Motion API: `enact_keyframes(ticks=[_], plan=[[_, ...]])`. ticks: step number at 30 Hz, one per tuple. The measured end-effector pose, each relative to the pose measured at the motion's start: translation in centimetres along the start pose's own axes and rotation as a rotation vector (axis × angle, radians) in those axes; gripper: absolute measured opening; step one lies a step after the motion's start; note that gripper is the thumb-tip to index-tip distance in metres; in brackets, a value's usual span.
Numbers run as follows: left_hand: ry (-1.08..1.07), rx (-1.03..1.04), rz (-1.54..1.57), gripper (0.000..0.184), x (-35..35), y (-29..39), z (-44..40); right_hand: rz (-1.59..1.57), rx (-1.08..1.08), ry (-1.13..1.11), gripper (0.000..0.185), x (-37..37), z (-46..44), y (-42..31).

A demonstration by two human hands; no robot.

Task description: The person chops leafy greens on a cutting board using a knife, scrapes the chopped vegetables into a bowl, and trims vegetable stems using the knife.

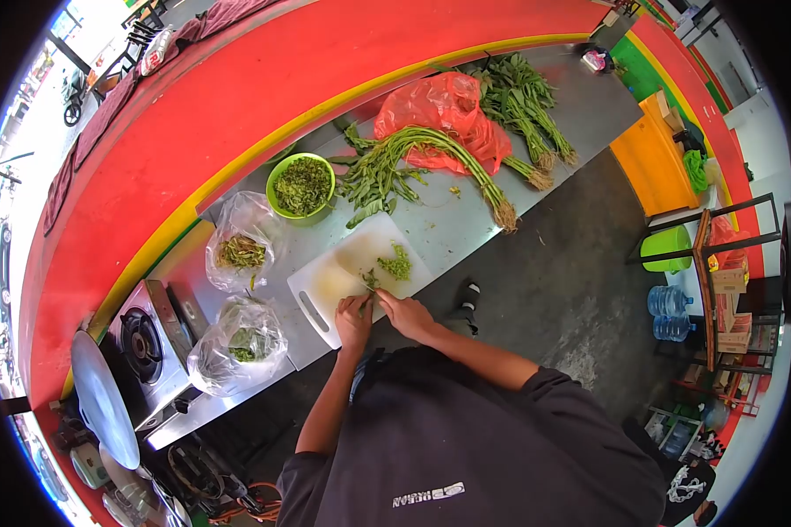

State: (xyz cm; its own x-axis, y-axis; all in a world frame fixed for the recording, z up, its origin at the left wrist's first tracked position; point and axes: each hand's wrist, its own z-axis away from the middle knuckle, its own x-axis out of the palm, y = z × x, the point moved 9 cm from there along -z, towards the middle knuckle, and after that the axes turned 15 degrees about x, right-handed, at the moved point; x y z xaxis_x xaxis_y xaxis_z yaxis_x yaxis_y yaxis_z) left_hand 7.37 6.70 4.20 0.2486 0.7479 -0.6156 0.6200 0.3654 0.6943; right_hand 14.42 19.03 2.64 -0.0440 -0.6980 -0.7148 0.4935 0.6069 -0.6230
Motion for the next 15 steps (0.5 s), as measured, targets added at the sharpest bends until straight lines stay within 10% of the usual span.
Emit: enact_keyframes(ticks=[15], plan=[[-0.042,0.02,-0.067,0.016,-0.2,0.9,0.5,0.071,0.016,-0.017,0.042,0.1,0.2,0.1]])
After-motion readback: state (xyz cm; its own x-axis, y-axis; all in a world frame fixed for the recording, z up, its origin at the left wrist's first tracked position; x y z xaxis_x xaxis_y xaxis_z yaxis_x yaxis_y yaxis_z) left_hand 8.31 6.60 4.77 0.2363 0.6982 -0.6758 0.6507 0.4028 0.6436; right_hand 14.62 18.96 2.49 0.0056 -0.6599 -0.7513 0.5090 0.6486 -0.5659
